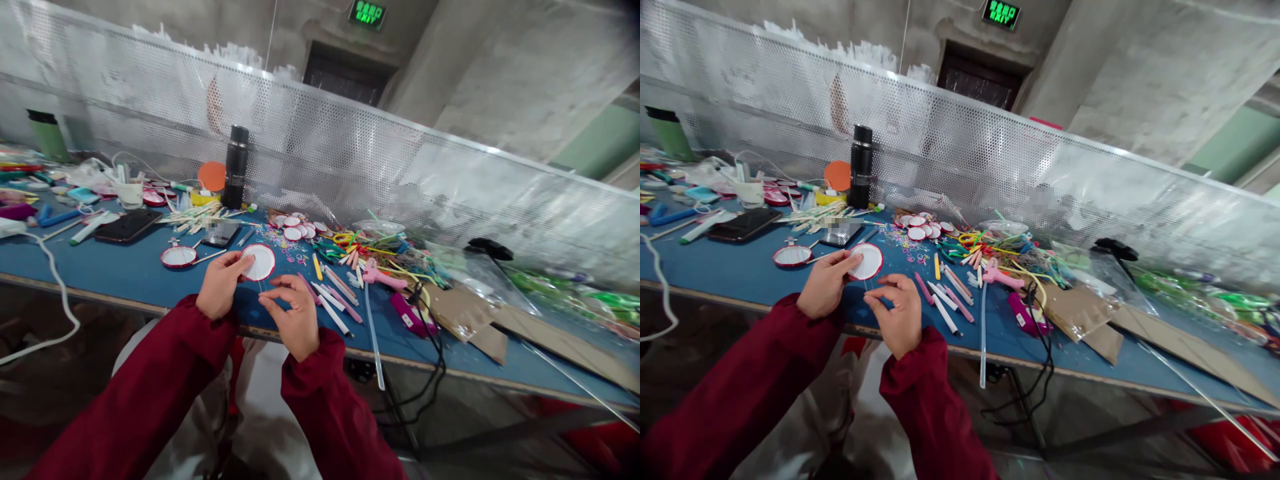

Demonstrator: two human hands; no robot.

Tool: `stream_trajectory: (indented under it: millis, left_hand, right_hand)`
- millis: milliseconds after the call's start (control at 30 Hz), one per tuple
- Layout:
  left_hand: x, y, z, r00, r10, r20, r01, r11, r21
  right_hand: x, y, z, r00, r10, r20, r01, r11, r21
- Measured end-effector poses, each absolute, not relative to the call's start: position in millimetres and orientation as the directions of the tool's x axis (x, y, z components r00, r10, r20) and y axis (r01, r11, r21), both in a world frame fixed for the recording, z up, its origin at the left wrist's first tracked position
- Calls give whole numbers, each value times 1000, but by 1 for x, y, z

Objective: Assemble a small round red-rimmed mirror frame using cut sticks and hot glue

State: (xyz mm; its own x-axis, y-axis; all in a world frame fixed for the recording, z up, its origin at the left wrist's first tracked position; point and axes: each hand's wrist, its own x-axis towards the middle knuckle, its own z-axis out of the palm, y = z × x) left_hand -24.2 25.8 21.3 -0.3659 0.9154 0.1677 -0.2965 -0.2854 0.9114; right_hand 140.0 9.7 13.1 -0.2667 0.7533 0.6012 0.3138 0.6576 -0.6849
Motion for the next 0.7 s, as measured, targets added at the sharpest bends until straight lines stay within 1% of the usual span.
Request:
stream_trajectory:
  millis: [167,333,467,533,700]
  left_hand:
    - [-25,27,19,-374,908,188,-280,-303,911]
    - [-25,30,15,-383,901,202,-267,-318,910]
    - [-25,31,13,-386,892,235,-242,-344,907]
    - [-24,32,12,-394,891,226,-250,-341,906]
    - [-25,34,9,-413,882,227,-280,-360,890]
  right_hand:
    - [139,13,11,-299,766,569,273,640,-718]
    - [138,15,8,-276,747,604,256,663,-703]
    - [139,17,8,-268,756,597,209,651,-730]
    - [140,19,8,-288,775,563,159,618,-770]
    - [142,22,6,-393,819,419,48,473,-880]
